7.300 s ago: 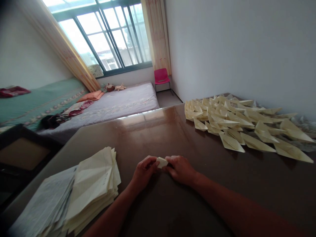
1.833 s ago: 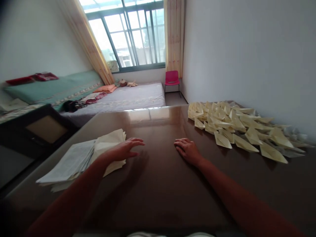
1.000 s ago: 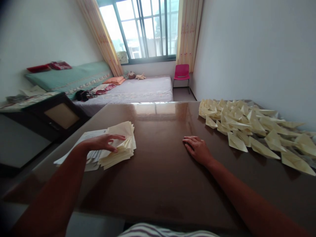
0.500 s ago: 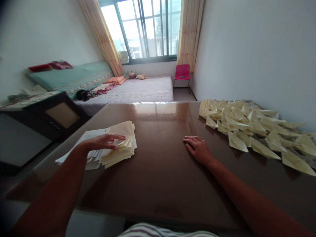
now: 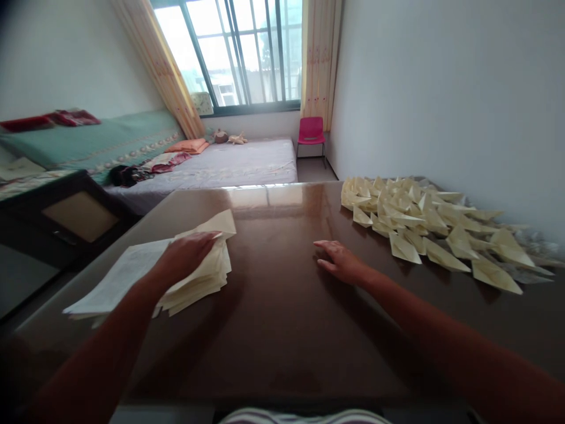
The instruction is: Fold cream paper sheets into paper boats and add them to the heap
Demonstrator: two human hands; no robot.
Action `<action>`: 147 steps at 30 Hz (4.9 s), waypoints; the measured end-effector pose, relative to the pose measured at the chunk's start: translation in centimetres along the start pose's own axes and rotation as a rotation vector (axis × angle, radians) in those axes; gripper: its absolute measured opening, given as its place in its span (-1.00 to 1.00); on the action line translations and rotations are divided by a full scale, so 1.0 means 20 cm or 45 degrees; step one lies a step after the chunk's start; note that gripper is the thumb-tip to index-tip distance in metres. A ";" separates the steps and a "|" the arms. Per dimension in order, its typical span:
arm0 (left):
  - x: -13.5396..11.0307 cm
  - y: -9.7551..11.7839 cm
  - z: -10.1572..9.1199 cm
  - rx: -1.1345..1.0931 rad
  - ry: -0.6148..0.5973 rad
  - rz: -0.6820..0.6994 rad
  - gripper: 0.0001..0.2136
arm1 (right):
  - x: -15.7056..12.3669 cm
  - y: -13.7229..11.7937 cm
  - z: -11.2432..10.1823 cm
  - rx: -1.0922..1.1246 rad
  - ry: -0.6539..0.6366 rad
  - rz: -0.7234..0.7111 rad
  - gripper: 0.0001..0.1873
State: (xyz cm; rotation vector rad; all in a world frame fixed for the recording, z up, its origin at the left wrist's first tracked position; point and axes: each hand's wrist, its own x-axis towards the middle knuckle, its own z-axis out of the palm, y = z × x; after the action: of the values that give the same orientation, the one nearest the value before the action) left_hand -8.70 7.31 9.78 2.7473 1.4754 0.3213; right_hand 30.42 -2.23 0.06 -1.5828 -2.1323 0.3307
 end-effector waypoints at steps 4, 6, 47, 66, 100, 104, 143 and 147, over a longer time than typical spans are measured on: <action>0.05 0.42 0.15 0.007 -0.054 0.290 -0.73 | 0.07 -0.17 0.00 0.026 0.135 -0.132 -0.32; 0.07 0.57 0.25 0.017 -0.093 0.397 -0.73 | 0.10 -0.22 0.04 -0.019 0.131 -0.222 -0.25; 0.20 0.35 0.59 -0.444 -0.060 -0.059 -0.68 | 0.28 -0.19 0.18 -0.139 0.043 0.323 -0.70; 0.08 0.49 0.54 0.004 -0.055 0.406 -0.66 | 0.29 -0.22 0.17 -0.250 -0.004 0.303 -0.71; 0.06 0.48 0.54 0.317 0.117 0.491 -0.77 | 0.20 -0.38 0.13 -0.653 -0.300 -0.093 -0.54; 0.08 0.45 0.55 0.309 0.206 0.534 -0.79 | 0.25 -0.33 0.10 -0.602 -0.200 -0.098 -0.65; 0.08 0.35 0.57 -0.575 0.058 0.212 -0.51 | 0.31 -0.19 0.17 0.411 0.047 0.263 -0.73; 0.08 0.36 0.57 -0.555 0.065 0.274 -0.57 | 0.32 -0.19 0.22 0.171 0.086 0.276 -0.78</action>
State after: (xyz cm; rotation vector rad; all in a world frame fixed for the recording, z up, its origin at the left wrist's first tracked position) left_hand 0.23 5.67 -0.40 2.5500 0.9697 0.6352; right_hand 23.53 3.06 -0.50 -1.7240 -1.8514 0.4735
